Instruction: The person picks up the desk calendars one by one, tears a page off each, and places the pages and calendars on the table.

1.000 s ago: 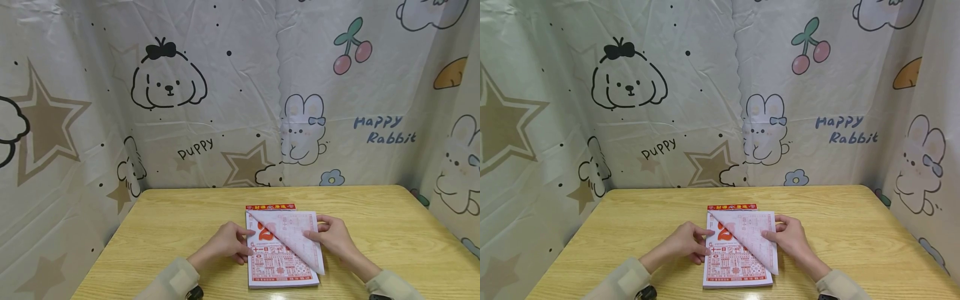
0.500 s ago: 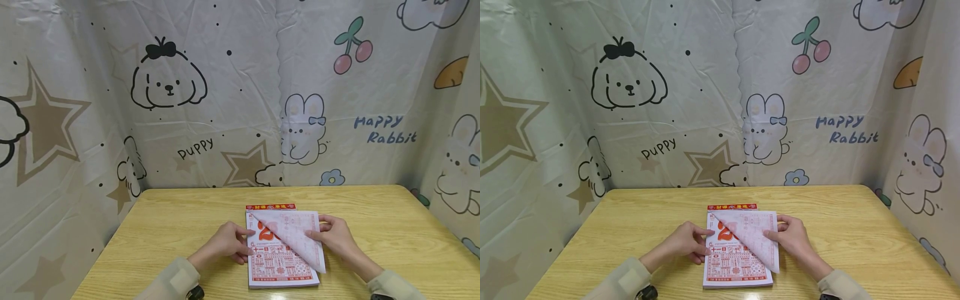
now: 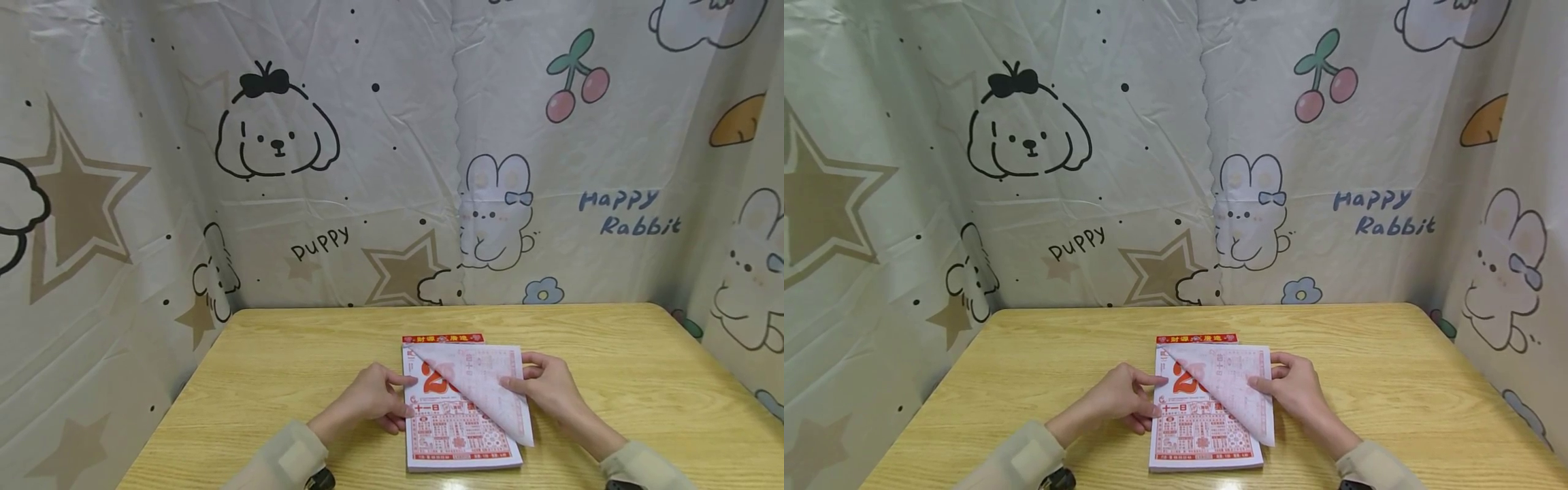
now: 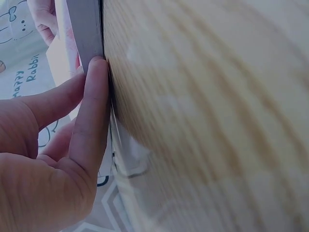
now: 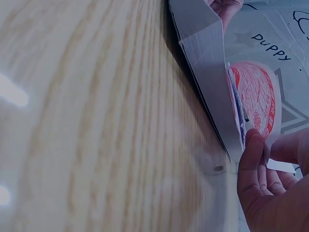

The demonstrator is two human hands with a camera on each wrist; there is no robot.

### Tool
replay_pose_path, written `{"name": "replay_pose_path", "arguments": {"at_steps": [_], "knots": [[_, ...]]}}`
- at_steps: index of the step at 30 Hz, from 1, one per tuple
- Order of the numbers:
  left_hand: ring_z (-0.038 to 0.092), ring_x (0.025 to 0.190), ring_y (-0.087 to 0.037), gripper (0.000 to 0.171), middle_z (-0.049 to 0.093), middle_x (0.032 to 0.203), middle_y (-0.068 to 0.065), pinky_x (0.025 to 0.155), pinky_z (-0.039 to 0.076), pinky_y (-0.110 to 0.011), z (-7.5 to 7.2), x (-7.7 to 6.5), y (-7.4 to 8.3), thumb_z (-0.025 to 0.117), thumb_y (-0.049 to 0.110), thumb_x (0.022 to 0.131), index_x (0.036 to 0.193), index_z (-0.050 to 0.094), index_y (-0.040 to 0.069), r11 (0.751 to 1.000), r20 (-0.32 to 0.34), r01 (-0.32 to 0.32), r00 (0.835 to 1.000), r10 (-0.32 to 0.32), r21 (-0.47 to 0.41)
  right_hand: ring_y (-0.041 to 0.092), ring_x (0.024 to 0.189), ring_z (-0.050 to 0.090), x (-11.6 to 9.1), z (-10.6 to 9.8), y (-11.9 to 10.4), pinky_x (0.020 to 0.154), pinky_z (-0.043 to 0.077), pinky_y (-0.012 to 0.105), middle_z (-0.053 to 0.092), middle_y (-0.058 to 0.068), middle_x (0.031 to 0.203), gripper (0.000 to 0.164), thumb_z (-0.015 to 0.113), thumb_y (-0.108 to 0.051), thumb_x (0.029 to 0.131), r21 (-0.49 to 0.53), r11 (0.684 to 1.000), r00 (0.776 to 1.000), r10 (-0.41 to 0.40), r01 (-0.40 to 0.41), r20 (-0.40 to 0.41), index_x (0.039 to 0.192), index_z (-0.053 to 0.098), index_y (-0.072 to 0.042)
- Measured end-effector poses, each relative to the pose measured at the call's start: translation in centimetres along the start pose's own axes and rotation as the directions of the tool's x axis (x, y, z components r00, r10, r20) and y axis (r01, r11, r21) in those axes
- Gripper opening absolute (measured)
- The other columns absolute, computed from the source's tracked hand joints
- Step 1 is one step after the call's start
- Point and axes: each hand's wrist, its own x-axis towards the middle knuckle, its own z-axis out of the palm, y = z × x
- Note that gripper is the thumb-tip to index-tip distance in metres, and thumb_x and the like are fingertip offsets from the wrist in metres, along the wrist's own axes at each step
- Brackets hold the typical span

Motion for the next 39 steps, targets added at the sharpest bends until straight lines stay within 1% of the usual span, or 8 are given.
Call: {"name": "replay_pose_path", "arguments": {"at_steps": [7,16,23,30,36,39], "knots": [[0.072,0.056,-0.024,0.052,0.072,0.071,-0.018,0.052,0.065,-0.035,0.03,0.13,0.09,0.085,-0.008,0.084,0.133,0.073,0.006,1.000,-0.011,0.028,1.000,-0.028,0.012,0.016,0.077,0.062,0.09,-0.13,-0.02,0.059,0.055,0.022,0.071,0.008,0.086,0.059,0.087,-0.005,0.085,0.007,1.000,1.000,-0.002,0.002,0.004,0.134,0.059,0.014],[0.071,0.054,-0.022,0.052,0.072,0.070,-0.018,0.051,0.065,-0.035,0.11,-0.10,0.30,0.084,-0.008,0.085,0.133,0.073,0.006,0.999,-0.022,0.050,0.999,-0.050,0.014,0.016,0.077,0.064,0.10,-0.15,0.03,0.060,0.057,0.023,0.072,0.007,0.086,0.056,0.087,-0.005,0.086,0.023,1.000,1.000,0.005,-0.005,0.011,0.131,0.060,0.014],[0.071,0.054,-0.022,0.052,0.072,0.070,-0.018,0.051,0.065,-0.035,0.13,-0.16,0.27,0.084,-0.008,0.084,0.133,0.074,0.006,0.999,-0.021,0.049,0.999,-0.049,0.005,0.016,0.077,0.063,-0.01,-0.16,-0.16,0.060,0.057,0.023,0.071,0.008,0.087,0.056,0.087,-0.005,0.086,0.025,1.000,1.000,0.017,-0.017,0.008,0.131,0.060,0.014],[0.071,0.054,-0.022,0.052,0.071,0.070,-0.019,0.052,0.065,-0.036,0.24,-0.19,0.20,0.084,-0.009,0.084,0.133,0.073,0.006,0.998,-0.021,0.054,0.998,-0.055,-0.010,0.016,0.076,0.063,-0.07,-0.21,0.15,0.059,0.057,0.023,0.071,0.008,0.087,0.054,0.086,-0.004,0.086,0.023,1.000,1.000,0.016,-0.017,0.004,0.130,0.061,0.013],[0.070,0.053,-0.021,0.053,0.071,0.069,-0.019,0.051,0.065,-0.037,0.27,-0.17,0.18,0.083,-0.010,0.084,0.134,0.073,0.005,0.998,-0.024,0.061,0.998,-0.062,-0.014,0.016,0.073,0.064,0.03,-0.42,0.52,0.057,0.058,0.024,0.069,0.009,0.085,0.052,0.087,-0.002,0.084,0.043,0.999,1.000,0.029,-0.028,-0.009,0.128,0.063,0.013],[0.070,0.052,-0.021,0.053,0.071,0.068,-0.019,0.051,0.065,-0.037,0.26,-0.14,0.15,0.083,-0.011,0.084,0.134,0.072,0.004,0.998,-0.027,0.054,0.998,-0.054,-0.017,0.017,0.072,0.064,-0.02,-0.49,0.48,0.057,0.059,0.024,0.070,0.009,0.084,0.052,0.087,-0.002,0.084,0.053,0.998,1.000,0.030,-0.029,-0.008,0.127,0.063,0.013]]}}
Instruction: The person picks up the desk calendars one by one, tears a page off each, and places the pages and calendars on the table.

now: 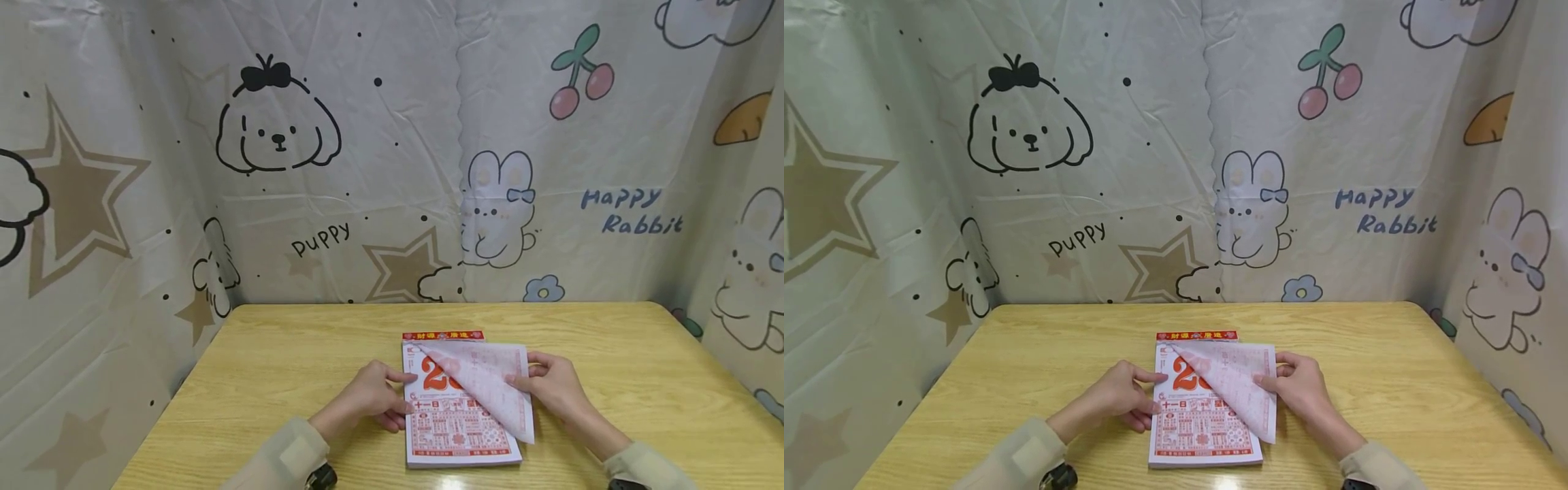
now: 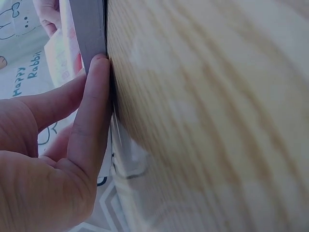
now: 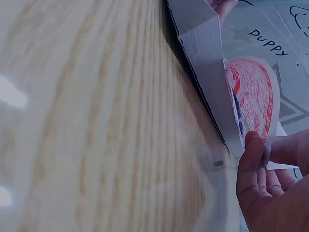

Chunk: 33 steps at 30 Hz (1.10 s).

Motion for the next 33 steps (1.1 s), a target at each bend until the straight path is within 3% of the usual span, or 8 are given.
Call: {"name": "replay_pose_path", "arguments": {"at_steps": [18,27,33], "knots": [[0.072,0.055,-0.025,0.053,0.071,0.070,-0.020,0.052,0.066,-0.038,0.1,-0.1,0.3,0.083,-0.010,0.085,0.134,0.072,0.005,1.000,-0.003,0.019,1.000,-0.019,0.009,0.016,0.076,0.063,-0.2,-1.0,0.2,0.061,0.058,0.022,0.070,0.009,0.087,0.059,0.086,-0.003,0.085,-0.032,0.999,1.000,-0.004,0.004,-0.024,0.132,0.057,0.018],[0.071,0.053,-0.022,0.052,0.072,0.071,-0.021,0.052,0.066,-0.038,-0.1,0.0,0.2,0.083,-0.010,0.085,0.134,0.073,0.006,1.000,0.004,0.020,1.000,-0.020,0.000,0.015,0.077,0.063,-0.4,-1.6,0.4,0.060,0.057,0.022,0.070,0.008,0.088,0.066,0.086,-0.003,0.084,0.007,1.000,1.000,-0.007,0.007,-0.005,0.137,0.053,0.019],[0.070,0.053,-0.022,0.052,0.071,0.071,-0.022,0.052,0.066,-0.038,0.0,-0.2,0.3,0.082,-0.011,0.085,0.133,0.073,0.005,1.000,0.013,0.015,1.000,-0.015,-0.001,0.015,0.077,0.066,-0.1,-1.7,0.5,0.062,0.061,0.025,0.073,0.007,0.090,0.051,0.081,-0.008,0.092,0.066,0.998,1.000,-0.013,0.013,0.001,0.131,0.059,0.015]]}}
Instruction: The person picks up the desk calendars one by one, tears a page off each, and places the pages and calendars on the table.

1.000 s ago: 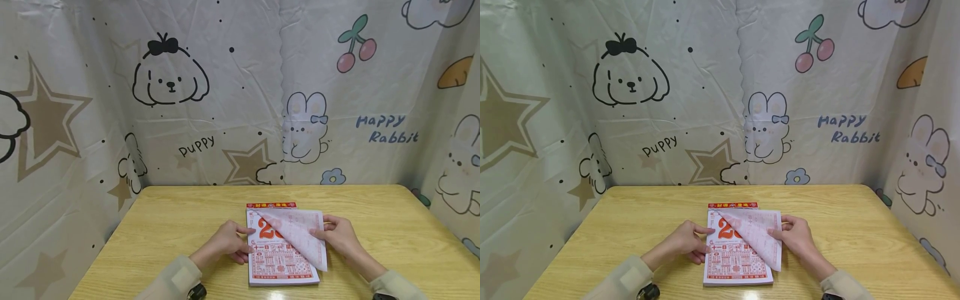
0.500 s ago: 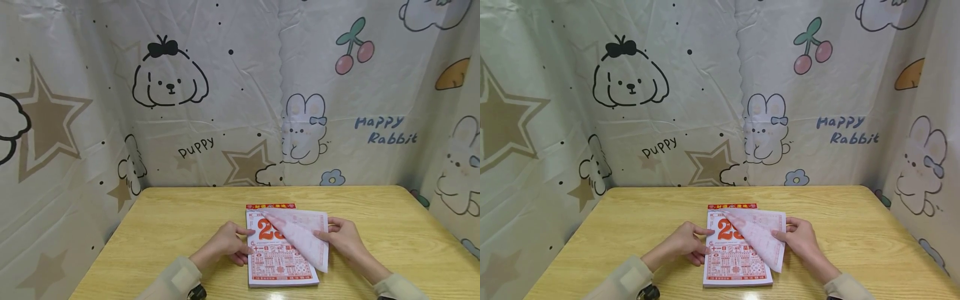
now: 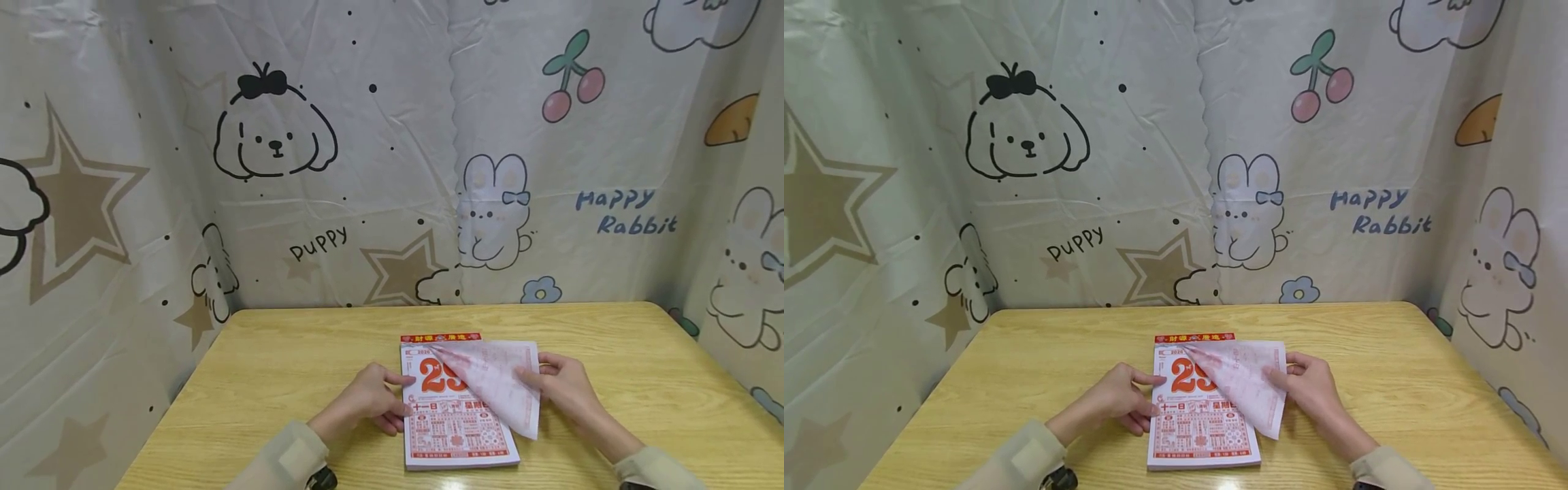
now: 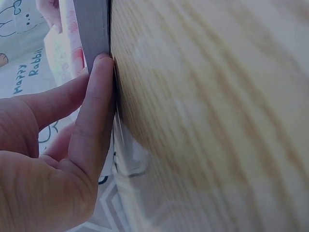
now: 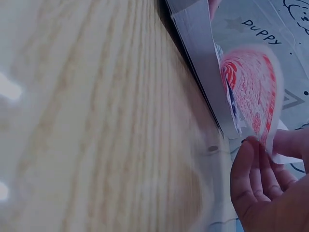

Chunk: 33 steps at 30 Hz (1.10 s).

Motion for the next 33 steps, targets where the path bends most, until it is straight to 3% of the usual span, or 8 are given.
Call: {"name": "replay_pose_path", "arguments": {"at_steps": [10,18,24,33], "knots": [[0.071,0.053,-0.022,0.052,0.072,0.071,-0.021,0.051,0.065,-0.038,0.0,0.1,-0.3,0.083,-0.008,0.086,0.135,0.072,0.005,1.000,0.026,-0.016,1.000,0.016,0.008,0.013,0.078,0.067,0.9,-0.4,-0.6,0.065,0.062,0.024,0.074,0.010,0.094,0.050,0.082,-0.009,0.092,-0.054,0.995,0.996,-0.087,0.086,-0.020,0.130,0.060,0.015],[0.070,0.054,-0.021,0.052,0.072,0.075,-0.019,0.050,0.065,-0.037,-0.6,0.2,-0.9,0.084,-0.001,0.088,0.138,0.069,0.004,0.998,0.081,-0.066,0.995,0.066,-0.007,0.013,0.076,0.069,0.9,-0.4,-0.8,0.064,0.062,0.023,0.076,0.010,0.093,0.049,0.082,-0.006,0.091,-0.047,0.995,0.996,-0.085,0.085,0.002,0.129,0.059,0.016],[0.070,0.057,-0.020,0.053,0.071,0.081,-0.017,0.051,0.065,-0.037,-1.1,0.5,-0.5,0.081,0.005,0.093,0.143,0.064,0.000,0.997,0.100,-0.082,0.992,0.083,-0.013,0.014,0.076,0.068,0.9,-0.3,-0.9,0.063,0.061,0.023,0.075,0.011,0.094,0.044,0.082,-0.006,0.092,-0.083,0.992,0.996,-0.094,0.094,0.003,0.124,0.061,0.015],[0.070,0.054,-0.020,0.058,0.068,0.077,-0.017,0.050,0.065,-0.038,-0.8,0.9,-0.7,0.086,0.000,0.087,0.142,0.066,0.001,0.991,0.095,-0.131,0.987,0.129,0.014,0.016,0.082,0.071,0.8,-0.4,-0.9,0.065,0.063,0.025,0.076,0.023,0.106,0.048,0.082,-0.008,0.092,-0.098,0.992,0.997,-0.076,0.077,0.021,0.128,0.060,0.015]]}}
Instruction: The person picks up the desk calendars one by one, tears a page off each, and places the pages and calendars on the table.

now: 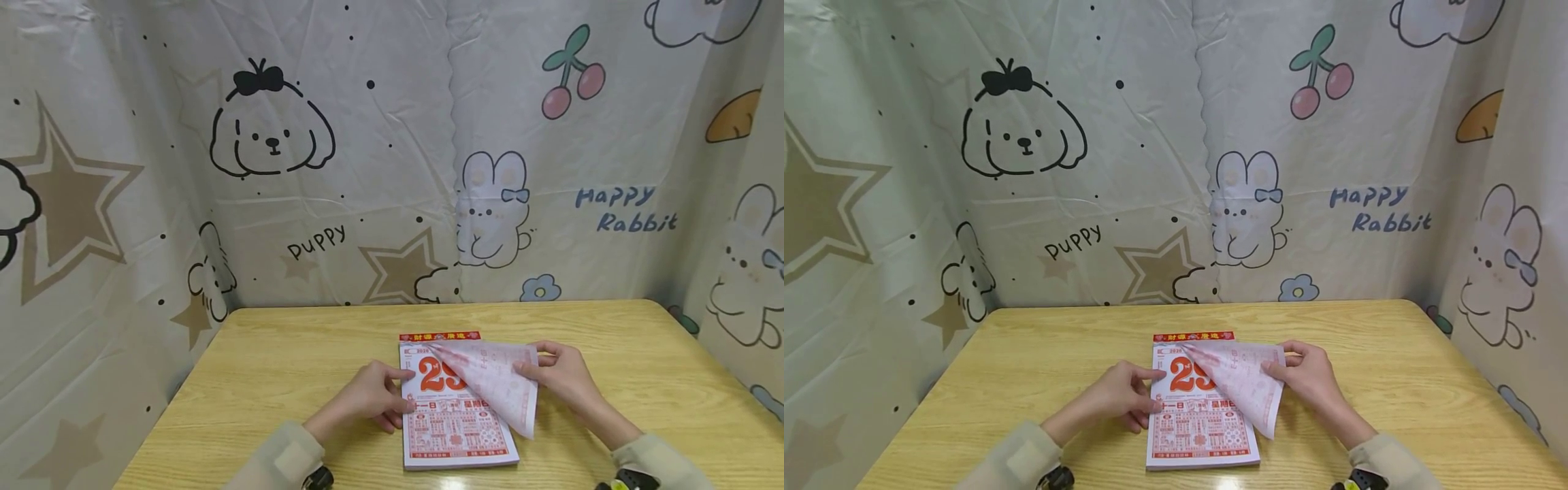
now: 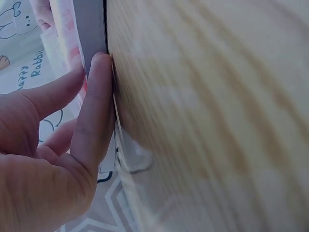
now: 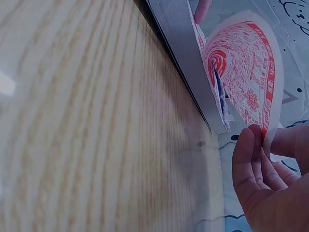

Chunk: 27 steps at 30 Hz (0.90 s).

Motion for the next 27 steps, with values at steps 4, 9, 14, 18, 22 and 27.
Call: {"name": "replay_pose_path", "arguments": {"at_steps": [4,9,14,18,22,27], "knots": [[0.069,0.053,-0.021,0.058,0.066,0.076,-0.017,0.049,0.065,-0.037,0.08,0.00,0.04,0.085,-0.004,0.086,0.141,0.066,0.002,1.000,-0.006,0.002,1.000,-0.002,0.008,0.017,0.082,0.071,-0.08,-0.04,-0.12,0.065,0.063,0.026,0.076,0.023,0.105,0.050,0.083,-0.009,0.091,-0.018,1.000,1.000,0.003,-0.003,0.005,0.129,0.060,0.015],[0.069,0.051,-0.020,0.058,0.068,0.072,-0.017,0.049,0.065,-0.037,0.23,-0.04,0.32,0.085,-0.005,0.085,0.139,0.068,0.002,1.000,-0.021,0.024,1.000,-0.023,0.017,0.015,0.080,0.069,-0.21,-0.16,-0.19,0.064,0.062,0.027,0.077,0.016,0.099,0.047,0.085,-0.010,0.090,-0.035,0.999,1.000,-0.005,0.005,0.002,0.126,0.064,0.012],[0.068,0.050,-0.019,0.057,0.070,0.070,-0.018,0.049,0.065,-0.037,0.41,-0.14,0.59,0.085,-0.007,0.084,0.138,0.068,0.001,0.999,-0.037,0.040,0.999,-0.040,0.019,0.015,0.078,0.068,-0.20,-0.39,-0.12,0.061,0.061,0.026,0.077,0.013,0.094,0.044,0.086,-0.010,0.088,-0.029,1.000,1.000,-0.008,0.008,-0.007,0.122,0.067,0.010],[0.068,0.050,-0.019,0.056,0.071,0.068,-0.020,0.049,0.065,-0.037,0.54,-0.23,0.70,0.085,-0.006,0.084,0.137,0.069,0.002,0.998,-0.049,0.068,0.997,-0.067,0.013,0.015,0.078,0.066,-0.11,-0.64,-0.01,0.061,0.060,0.025,0.077,0.012,0.095,0.046,0.086,-0.010,0.088,-0.047,0.999,1.000,0.001,-0.002,-0.020,0.124,0.066,0.011],[0.068,0.050,-0.019,0.056,0.071,0.068,-0.019,0.049,0.064,-0.036,0.58,-0.17,0.68,0.086,-0.006,0.084,0.137,0.070,0.004,0.996,-0.058,0.091,0.994,-0.090,0.009,0.014,0.077,0.064,-0.17,-0.83,0.09,0.061,0.060,0.024,0.076,0.011,0.092,0.050,0.086,-0.010,0.088,-0.061,0.998,1.000,0.002,-0.004,-0.031,0.127,0.064,0.013],[0.067,0.049,-0.019,0.056,0.071,0.067,-0.019,0.048,0.064,-0.036,0.60,-0.02,0.54,0.086,-0.006,0.084,0.137,0.070,0.004,0.996,-0.060,0.093,0.994,-0.093,0.005,0.012,0.073,0.064,-0.36,-0.93,0.15,0.061,0.060,0.023,0.075,0.010,0.088,0.049,0.085,-0.007,0.089,-0.026,1.000,1.000,0.004,-0.005,-0.022,0.127,0.063,0.014]]}}
